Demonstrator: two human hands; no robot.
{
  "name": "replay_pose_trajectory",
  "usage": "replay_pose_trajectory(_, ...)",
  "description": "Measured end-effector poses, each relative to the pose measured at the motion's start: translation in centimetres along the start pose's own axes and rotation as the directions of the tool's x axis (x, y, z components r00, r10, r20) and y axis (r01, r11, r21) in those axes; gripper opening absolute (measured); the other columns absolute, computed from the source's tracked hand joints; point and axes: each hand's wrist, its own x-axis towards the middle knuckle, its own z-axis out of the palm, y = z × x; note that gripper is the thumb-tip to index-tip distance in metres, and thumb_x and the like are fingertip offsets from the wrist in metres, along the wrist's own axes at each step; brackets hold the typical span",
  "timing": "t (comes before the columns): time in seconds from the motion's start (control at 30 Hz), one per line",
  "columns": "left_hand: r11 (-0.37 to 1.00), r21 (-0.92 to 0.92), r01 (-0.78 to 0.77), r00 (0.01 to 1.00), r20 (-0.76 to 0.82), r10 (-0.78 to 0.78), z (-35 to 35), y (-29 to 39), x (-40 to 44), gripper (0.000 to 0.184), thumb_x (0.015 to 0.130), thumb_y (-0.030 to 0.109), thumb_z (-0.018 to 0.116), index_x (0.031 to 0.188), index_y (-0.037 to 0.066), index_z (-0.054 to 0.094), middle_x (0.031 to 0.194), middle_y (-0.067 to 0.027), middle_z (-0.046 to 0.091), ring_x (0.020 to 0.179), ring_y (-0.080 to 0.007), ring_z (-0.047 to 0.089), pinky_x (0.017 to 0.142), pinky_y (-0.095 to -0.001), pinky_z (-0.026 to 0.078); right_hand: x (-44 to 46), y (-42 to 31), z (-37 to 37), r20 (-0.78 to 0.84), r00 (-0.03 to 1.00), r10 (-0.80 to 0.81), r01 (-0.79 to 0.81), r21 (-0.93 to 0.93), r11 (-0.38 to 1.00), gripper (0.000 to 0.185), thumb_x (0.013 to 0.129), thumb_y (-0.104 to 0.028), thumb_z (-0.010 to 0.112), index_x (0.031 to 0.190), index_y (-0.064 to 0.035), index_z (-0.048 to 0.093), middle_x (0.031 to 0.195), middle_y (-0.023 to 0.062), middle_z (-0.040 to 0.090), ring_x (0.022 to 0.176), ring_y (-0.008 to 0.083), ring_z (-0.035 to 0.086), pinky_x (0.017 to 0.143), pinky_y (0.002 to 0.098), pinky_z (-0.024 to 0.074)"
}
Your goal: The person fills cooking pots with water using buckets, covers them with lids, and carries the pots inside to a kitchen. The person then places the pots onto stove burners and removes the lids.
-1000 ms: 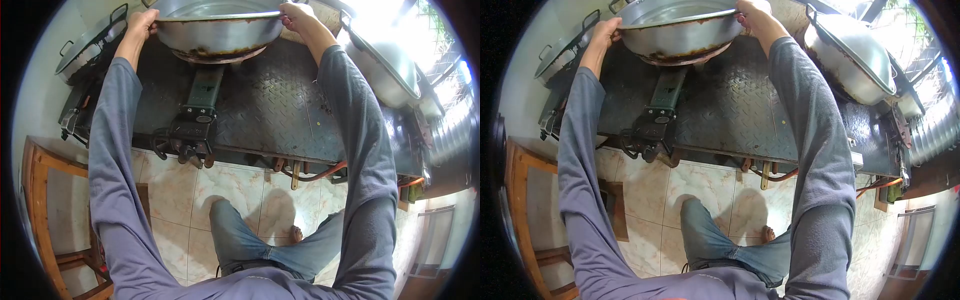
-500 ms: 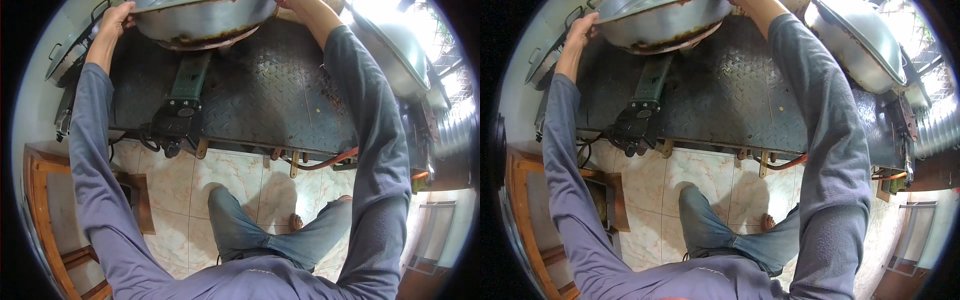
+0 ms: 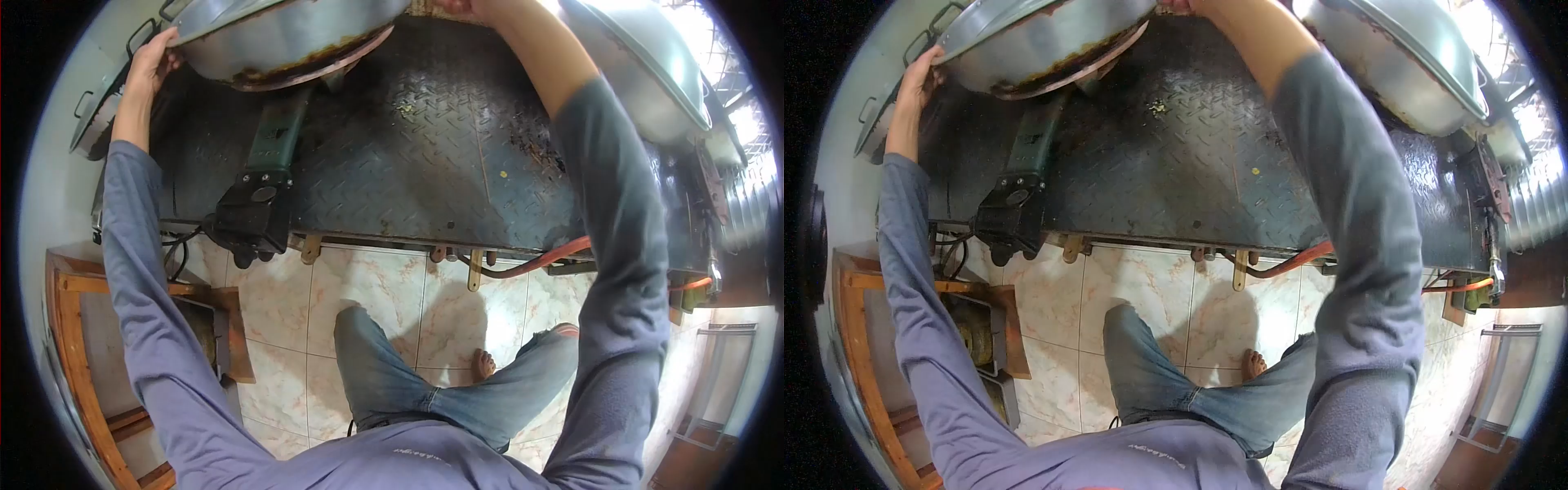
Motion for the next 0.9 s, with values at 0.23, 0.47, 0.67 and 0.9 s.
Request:
replay_pose_trajectory(0.23, 0.679, 0.686, -0.262, 0.805, -0.233, 0.546, 1.7, 1.5, -6.4, 0.067, 0.088, 0.052, 0.054, 0.13, 0.001, 0.049, 0.119, -0.0156, 0.06, 0.11, -0.0256, 0.057, 0.092, -0.0355, 0.044, -23.1, 12.0, -5.8, 0.44, 0.883, 0.166, -0.204, 0.04, 0.978, 0.036, 0.092, -0.033, 0.059, 0.106, 0.0, 0.061, 0.053, 0.0027, 0.057, 0.041, 0.0074, 0.051, 0.038, 0.0223, 0.0387)
replay_pose_trajectory(0.47, 0.434, 0.653, -0.621, 0.671, 0.156, 0.725, 10.7, 5.9, -19.2, 0.054, 0.1, 0.044, 0.033, 0.138, 0.007, 0.043, 0.142, -0.0106, 0.042, 0.135, -0.0252, 0.034, 0.111, -0.0357, 0.024, -36.5, 25.7, -6.5, 0.576, 0.766, 0.284, -0.159, -0.258, 0.953, 0.038, 0.088, -0.029, 0.062, 0.114, -0.0018, 0.058, 0.057, 0.01, 0.061, 0.055, 0.0219, 0.062, 0.052, 0.0348, 0.0459)
replay_pose_trajectory(0.67, 0.305, 0.657, -0.689, 0.644, 0.362, 0.674, 11.7, 4.3, -18.3, 0.047, 0.098, 0.037, 0.042, 0.137, 0.011, 0.043, 0.142, -0.0099, 0.042, 0.135, -0.0265, 0.033, 0.111, -0.0373, 0.023, -39.9, 25.2, -6.2, 0.604, 0.762, 0.233, 0.311, -0.657, 0.687, 0.044, 0.082, -0.023, 0.064, 0.115, 0.0039, 0.052, 0.074, 0.0168, 0.065, 0.075, 0.0316, 0.065, 0.065, 0.0414, 0.0505)
replay_pose_trajectory(0.9, 0.178, 0.741, -0.647, 0.617, 0.371, 0.694, 12.4, 4.5, -20.0, 0.056, 0.087, 0.032, 0.064, 0.135, 0.01, 0.044, 0.136, -0.0155, 0.044, 0.131, -0.0306, 0.037, 0.108, -0.04, 0.029, -40.4, 25.7, -7.0, 0.609, 0.793, -0.03, 0.444, -0.542, 0.714, 0.043, 0.081, -0.019, 0.065, 0.116, 0.003, 0.052, 0.078, 0.0148, 0.064, 0.077, 0.0296, 0.064, 0.067, 0.039, 0.0502)
